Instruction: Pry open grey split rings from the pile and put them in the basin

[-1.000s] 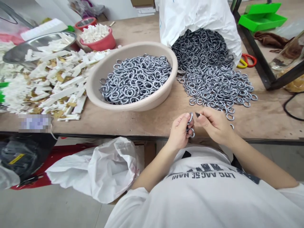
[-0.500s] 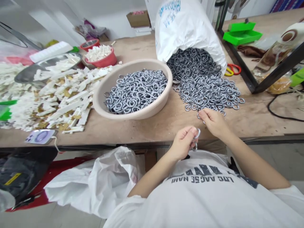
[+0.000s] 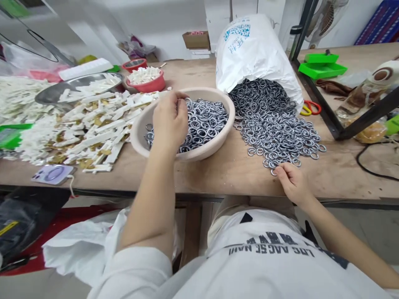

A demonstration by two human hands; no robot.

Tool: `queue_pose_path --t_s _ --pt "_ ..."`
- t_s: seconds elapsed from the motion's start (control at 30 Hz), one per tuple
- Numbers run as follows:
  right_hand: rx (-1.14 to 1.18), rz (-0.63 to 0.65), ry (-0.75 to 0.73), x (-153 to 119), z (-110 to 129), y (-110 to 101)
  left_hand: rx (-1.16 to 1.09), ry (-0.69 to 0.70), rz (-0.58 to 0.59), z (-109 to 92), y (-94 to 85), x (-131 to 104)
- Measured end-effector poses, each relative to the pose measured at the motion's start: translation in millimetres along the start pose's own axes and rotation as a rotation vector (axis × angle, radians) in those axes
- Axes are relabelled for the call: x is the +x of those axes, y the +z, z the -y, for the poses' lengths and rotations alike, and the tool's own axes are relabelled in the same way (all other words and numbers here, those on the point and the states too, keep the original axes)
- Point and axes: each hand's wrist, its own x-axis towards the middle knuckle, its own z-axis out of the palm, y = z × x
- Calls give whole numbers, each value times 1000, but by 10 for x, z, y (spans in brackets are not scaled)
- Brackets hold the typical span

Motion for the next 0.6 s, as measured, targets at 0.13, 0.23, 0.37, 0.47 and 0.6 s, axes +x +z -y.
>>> queue_pose_path --t_s 0.13,0.23,0.37,0.47,0.6 --pt "-20 -123 -71 7 16 -91 260 -9 368 208 48 284" --pt "-83 -213 -102 -60 -45 -192 264 60 405 170 38 204" --pt "-216 -306 -123 -259 -226 -389 336 93 306 61 -78 68" --pt "-297 -375 -79 -421 -353 -506 381 169 211 -80 -168 -60" --pt "-282 -481 -31 -518 -459 -552 267 315 39 -244 -202 -461"
